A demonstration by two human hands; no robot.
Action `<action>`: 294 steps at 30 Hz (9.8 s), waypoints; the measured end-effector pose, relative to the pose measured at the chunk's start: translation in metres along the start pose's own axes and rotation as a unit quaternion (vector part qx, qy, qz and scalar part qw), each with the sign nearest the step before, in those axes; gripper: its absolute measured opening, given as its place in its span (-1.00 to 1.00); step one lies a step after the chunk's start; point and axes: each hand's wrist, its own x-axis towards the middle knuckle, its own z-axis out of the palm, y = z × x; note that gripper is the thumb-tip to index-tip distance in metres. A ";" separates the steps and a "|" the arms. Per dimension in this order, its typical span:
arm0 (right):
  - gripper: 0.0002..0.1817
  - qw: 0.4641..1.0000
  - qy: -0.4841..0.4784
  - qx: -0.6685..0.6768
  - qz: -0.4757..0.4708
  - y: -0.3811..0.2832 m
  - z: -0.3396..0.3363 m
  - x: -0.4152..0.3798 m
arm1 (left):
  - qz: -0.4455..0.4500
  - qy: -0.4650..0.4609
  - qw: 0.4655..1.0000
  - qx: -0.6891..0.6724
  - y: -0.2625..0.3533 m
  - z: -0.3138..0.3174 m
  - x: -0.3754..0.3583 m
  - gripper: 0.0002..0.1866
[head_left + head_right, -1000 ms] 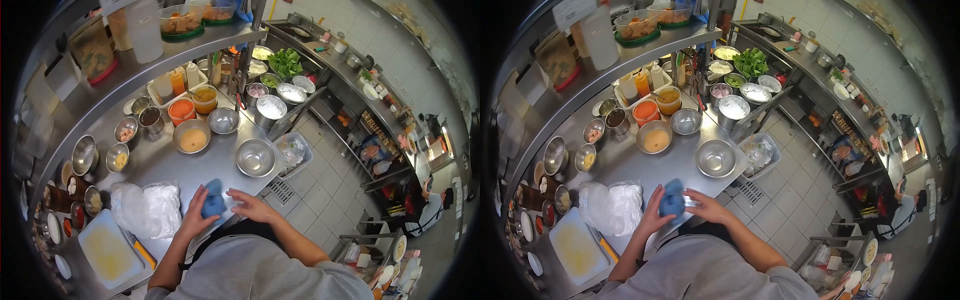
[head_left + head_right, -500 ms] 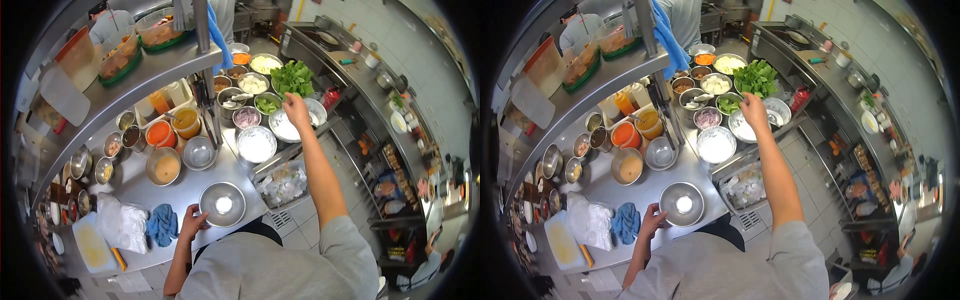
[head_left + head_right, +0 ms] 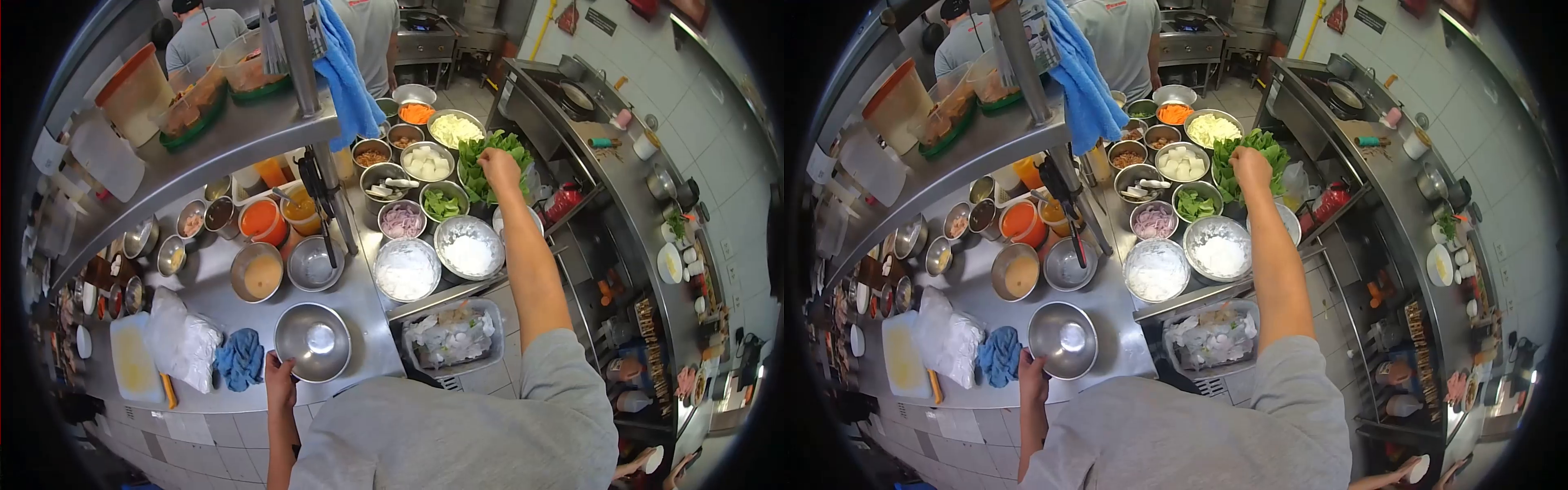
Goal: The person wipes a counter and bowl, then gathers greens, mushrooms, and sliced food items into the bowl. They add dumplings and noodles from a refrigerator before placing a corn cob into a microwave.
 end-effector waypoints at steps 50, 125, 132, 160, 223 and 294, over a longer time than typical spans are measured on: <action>-0.50 0.976 0.032 0.195 0.086 0.161 0.038 0.077 | -0.044 0.049 0.997 0.048 -0.040 0.016 0.046 -0.75; -0.44 0.481 -0.518 0.679 0.195 -0.231 0.029 -0.312 | -0.100 -0.278 0.955 -0.010 0.038 0.049 0.002 -0.39; -0.49 0.593 -0.492 0.609 0.188 -0.245 0.048 -0.350 | -0.043 -0.124 0.990 -0.059 0.022 -0.014 -0.005 -0.54; -0.58 0.958 -0.177 0.218 -0.063 -0.100 0.014 -0.074 | 0.078 0.102 0.990 0.052 -0.039 -0.074 0.025 -0.60; -0.67 0.646 -0.654 0.157 -0.360 -0.262 -0.064 -0.410 | -0.062 -0.186 0.950 -0.243 -0.076 -0.112 -0.152 -0.47; -0.59 0.770 -0.449 0.436 0.126 -0.862 0.200 -0.989 | 0.357 -0.102 0.705 0.604 0.222 -0.936 0.201 -0.44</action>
